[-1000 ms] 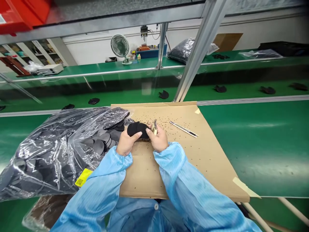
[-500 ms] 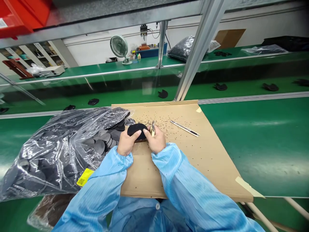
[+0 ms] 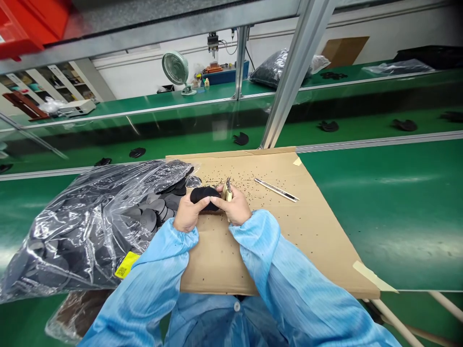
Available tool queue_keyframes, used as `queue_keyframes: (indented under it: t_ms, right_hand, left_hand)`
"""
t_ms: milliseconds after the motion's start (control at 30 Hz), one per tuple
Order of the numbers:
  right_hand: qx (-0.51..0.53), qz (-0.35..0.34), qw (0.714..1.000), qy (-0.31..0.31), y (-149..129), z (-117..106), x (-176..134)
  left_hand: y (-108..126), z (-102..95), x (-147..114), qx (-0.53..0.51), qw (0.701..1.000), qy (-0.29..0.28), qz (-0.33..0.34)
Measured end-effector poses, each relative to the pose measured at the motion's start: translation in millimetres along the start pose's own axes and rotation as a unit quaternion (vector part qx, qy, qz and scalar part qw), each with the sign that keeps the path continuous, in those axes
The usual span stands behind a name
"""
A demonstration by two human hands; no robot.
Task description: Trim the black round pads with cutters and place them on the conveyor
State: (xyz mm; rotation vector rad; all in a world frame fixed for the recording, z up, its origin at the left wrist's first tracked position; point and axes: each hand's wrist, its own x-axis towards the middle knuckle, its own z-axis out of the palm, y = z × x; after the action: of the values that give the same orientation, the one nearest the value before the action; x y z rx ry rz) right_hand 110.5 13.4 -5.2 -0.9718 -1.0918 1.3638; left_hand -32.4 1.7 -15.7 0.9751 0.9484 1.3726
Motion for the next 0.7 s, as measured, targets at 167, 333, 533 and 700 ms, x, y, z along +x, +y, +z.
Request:
queue_keyframes:
  t_ms: [167,333,533,700]
  right_hand:
    - [0.011,0.014,1.0,0.017,2,3,1]
    - [-0.058,-0.017,0.998,0.018,6,2,2]
    - [-0.101,-0.125,0.984,-0.073,3,1,-6]
    - [-0.21,-0.23,0.949,-0.05,-5,4,-12]
  left_hand:
    - [3,3.9,-2,0.003,1.0,0.01,0.004]
    - [3,5.1,-1,-0.041,0.999,0.01,-0.005]
    - [9,-2.6,6,-0.12,0.983,0.002,-0.142]
    - [13,-3.7,5,-0.144,0.968,-0.022,-0.203]
